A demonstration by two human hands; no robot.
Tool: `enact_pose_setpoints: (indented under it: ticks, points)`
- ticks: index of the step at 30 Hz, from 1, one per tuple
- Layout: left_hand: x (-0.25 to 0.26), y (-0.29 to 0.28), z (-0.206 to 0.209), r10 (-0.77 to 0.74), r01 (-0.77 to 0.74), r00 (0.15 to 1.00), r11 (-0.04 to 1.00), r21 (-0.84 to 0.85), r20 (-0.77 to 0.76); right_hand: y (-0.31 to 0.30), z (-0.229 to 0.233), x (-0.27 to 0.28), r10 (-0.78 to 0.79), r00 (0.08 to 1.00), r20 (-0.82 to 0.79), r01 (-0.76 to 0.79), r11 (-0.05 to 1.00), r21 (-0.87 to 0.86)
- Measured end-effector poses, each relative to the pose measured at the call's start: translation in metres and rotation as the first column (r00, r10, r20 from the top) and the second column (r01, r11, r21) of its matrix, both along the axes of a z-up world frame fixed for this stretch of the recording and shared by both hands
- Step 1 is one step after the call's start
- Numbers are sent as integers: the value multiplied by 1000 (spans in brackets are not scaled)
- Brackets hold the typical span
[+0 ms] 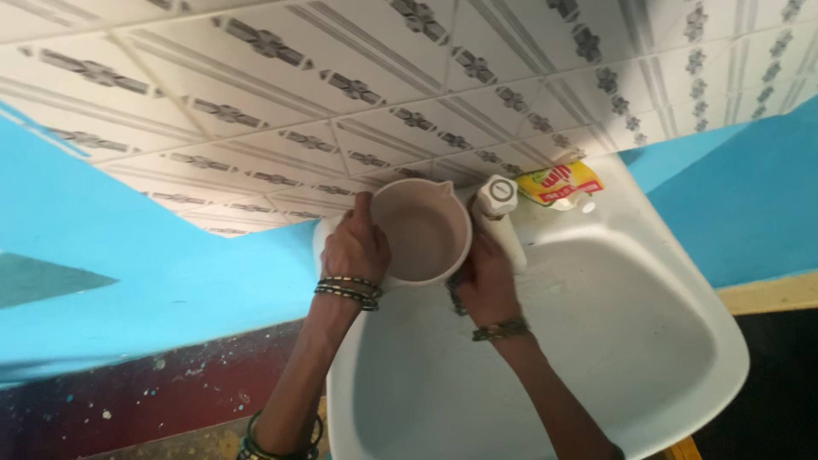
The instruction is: The person scrubs the interior surfaces and rim of a white sink using a steel wool pad, moving the pad across the basin and around the faucet area.
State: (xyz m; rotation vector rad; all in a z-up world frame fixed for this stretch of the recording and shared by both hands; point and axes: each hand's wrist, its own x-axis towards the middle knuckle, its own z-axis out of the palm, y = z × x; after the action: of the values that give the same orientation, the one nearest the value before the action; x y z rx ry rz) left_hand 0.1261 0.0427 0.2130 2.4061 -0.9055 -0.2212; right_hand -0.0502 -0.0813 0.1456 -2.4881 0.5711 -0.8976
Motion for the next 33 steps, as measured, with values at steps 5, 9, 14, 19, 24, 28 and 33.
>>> enact_pose_setpoints:
  ticks: [5,9,14,19,24,28,33]
  points:
    - [7,6,-8,-1,1,1000,1000,-30,-4,11,50,-14,-91,991,99,-19,637,771]
    - [-6,27,-3,-97,99,995,984,-148,19,25,66,-17,-177,984,-8,88,453,887]
    - [-40,52,-19,-181,183,983,981,-60,35,33,55,-67,83,996,-44,-5,512,859]
    - [-110,39,-61,-353,363,919,931,28,-177,8,53,-134,103,897,-430,329,495,804]
    - [-164,-17,-81,-330,331,763,938,-104,-555,-48,44,-178,-32,720,-693,590,555,587]
    - [-184,-65,-110,-385,270,785,918,-292,-486,-92,8,-196,-145,783,-605,545,628,556]
    - [-166,-87,-166,-405,213,591,912,-350,-697,-132,-41,-196,-141,869,-475,437,668,602]
